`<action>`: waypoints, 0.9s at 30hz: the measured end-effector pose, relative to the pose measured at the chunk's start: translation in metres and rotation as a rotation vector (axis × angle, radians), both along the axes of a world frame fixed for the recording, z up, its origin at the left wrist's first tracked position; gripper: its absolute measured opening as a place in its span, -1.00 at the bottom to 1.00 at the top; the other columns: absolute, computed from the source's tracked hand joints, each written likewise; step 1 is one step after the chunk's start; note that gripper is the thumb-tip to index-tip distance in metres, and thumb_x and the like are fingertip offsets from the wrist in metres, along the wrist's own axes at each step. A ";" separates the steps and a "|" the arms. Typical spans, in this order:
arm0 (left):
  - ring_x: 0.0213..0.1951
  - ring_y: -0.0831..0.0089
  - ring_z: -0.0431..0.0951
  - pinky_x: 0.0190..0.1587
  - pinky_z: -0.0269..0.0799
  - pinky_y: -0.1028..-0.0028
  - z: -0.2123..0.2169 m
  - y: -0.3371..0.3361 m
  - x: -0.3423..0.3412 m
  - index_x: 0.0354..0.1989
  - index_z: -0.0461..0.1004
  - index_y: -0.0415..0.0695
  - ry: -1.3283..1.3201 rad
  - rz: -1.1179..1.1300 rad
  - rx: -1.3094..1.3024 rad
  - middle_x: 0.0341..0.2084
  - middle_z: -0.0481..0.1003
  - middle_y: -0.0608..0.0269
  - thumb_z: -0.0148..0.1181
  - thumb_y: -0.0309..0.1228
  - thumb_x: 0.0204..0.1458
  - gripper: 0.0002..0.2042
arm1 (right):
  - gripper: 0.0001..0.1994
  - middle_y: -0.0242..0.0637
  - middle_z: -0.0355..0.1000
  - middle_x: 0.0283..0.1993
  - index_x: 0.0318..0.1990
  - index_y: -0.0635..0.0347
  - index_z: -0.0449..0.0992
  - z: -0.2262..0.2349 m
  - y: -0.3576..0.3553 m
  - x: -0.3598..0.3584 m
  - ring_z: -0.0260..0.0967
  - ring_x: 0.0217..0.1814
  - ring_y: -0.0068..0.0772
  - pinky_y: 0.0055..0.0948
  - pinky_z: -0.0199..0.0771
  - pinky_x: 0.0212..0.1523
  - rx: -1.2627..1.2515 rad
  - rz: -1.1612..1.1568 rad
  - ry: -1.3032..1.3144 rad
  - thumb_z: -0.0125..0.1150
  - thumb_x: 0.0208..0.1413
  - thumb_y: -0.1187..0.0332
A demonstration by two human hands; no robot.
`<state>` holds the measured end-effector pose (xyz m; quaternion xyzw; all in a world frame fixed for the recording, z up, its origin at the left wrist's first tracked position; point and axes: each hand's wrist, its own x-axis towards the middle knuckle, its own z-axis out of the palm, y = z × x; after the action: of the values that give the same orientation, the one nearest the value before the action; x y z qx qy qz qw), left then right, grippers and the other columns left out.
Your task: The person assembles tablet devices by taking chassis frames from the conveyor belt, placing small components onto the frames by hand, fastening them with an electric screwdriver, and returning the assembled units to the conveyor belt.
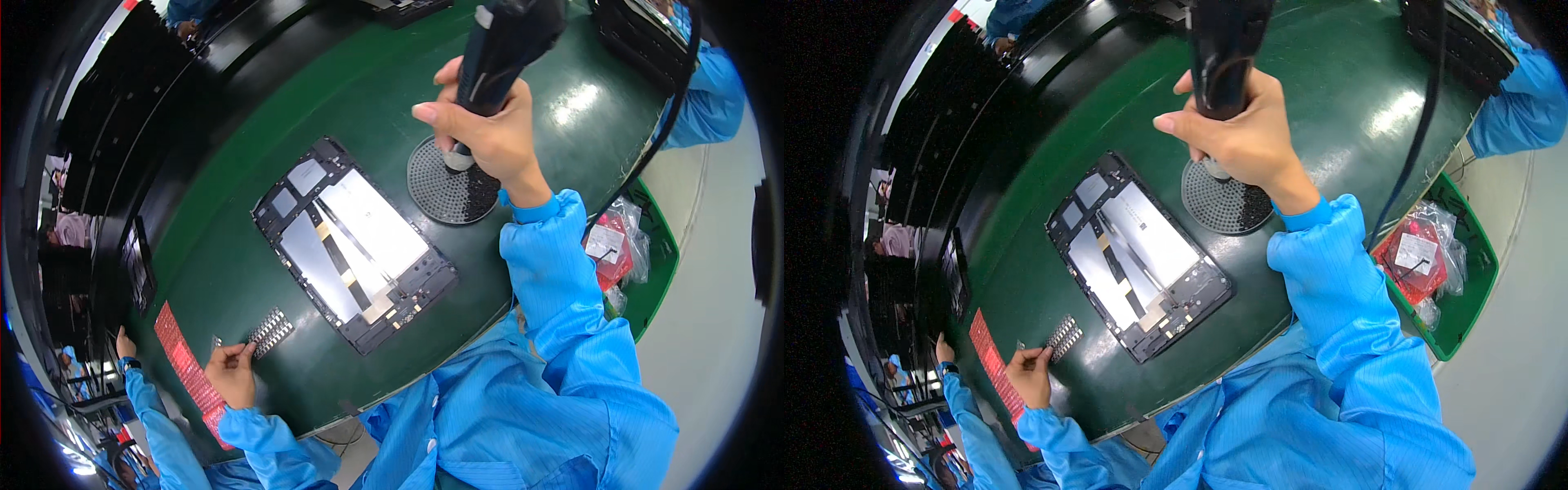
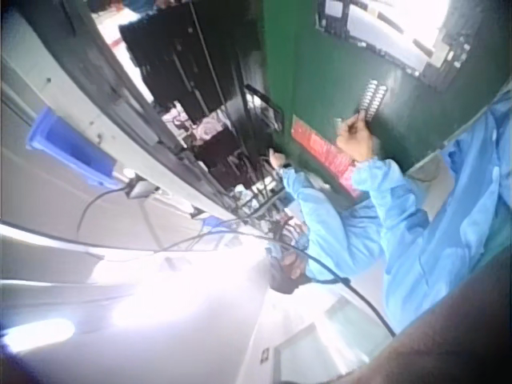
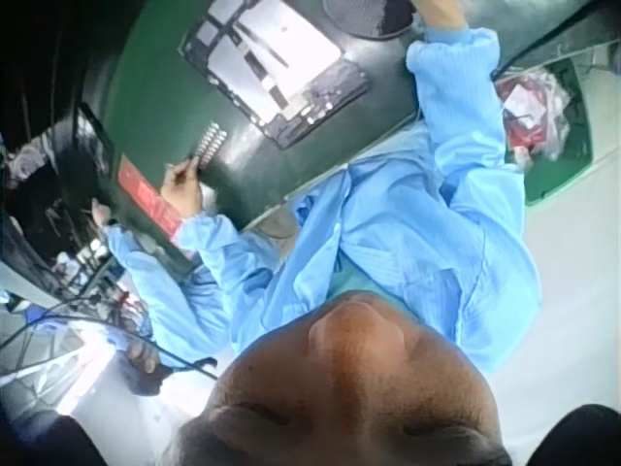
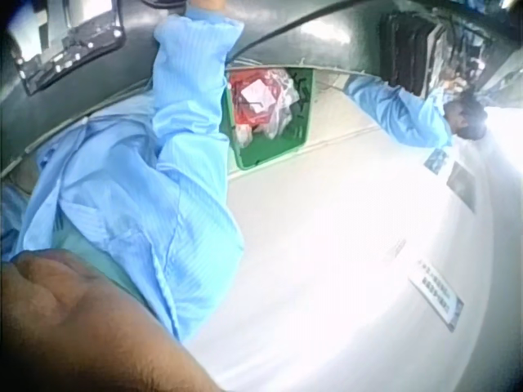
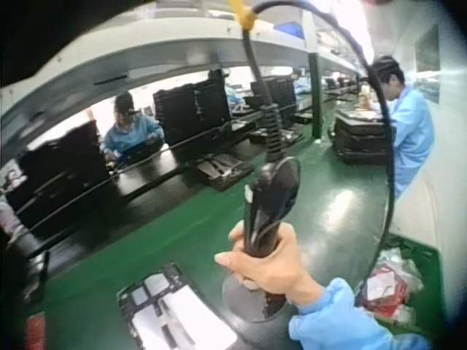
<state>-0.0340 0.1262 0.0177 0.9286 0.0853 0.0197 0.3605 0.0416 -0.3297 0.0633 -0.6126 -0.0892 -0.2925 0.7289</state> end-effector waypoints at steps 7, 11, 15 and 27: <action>-0.48 0.57 0.46 -0.47 0.35 0.59 0.013 -0.071 -0.006 -0.53 0.48 -0.28 -0.447 -0.159 0.142 -0.48 0.52 0.21 0.24 -0.63 -0.12 -0.94 | -0.70 -0.36 0.40 -0.63 -0.33 0.29 0.40 -0.011 0.000 0.006 0.32 -0.70 -0.61 -0.61 0.30 -0.70 0.015 0.015 0.029 0.44 -0.21 0.54; -0.56 0.50 0.48 -0.49 0.38 0.59 0.005 -0.094 0.005 -0.49 0.50 -0.28 -0.477 -0.222 0.085 -0.56 0.52 0.15 0.30 -0.63 -0.17 -0.91 | -0.70 -0.35 0.40 -0.64 -0.34 0.29 0.39 -0.009 0.003 0.005 0.32 -0.70 -0.61 -0.61 0.30 -0.69 -0.016 0.028 0.025 0.44 -0.21 0.52; -0.60 0.57 0.46 -0.52 0.36 0.62 -0.006 -0.120 0.014 -0.50 0.50 -0.28 -0.452 -0.204 0.012 -0.56 0.52 0.18 0.31 -0.63 -0.17 -0.92 | -0.71 -0.35 0.39 -0.62 -0.29 0.31 0.39 -0.010 0.001 0.003 0.31 -0.69 -0.61 -0.61 0.29 -0.65 -0.034 0.003 0.050 0.39 -0.15 0.57; -0.66 0.59 0.40 -0.60 0.28 0.61 -0.019 -0.108 0.029 -0.50 0.53 -0.25 -0.508 -0.142 0.066 -0.59 0.50 0.20 0.31 -0.62 -0.17 -0.93 | -0.73 -0.37 0.40 -0.61 -0.28 0.31 0.42 0.010 0.017 -0.006 0.31 -0.68 -0.63 -0.62 0.29 -0.66 -0.030 -0.062 0.033 0.37 -0.15 0.57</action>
<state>-0.0049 0.0180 -0.0015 0.9088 -0.0740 0.2297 0.3403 0.0355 -0.3124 0.0738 -0.6307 -0.0627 -0.3036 0.7114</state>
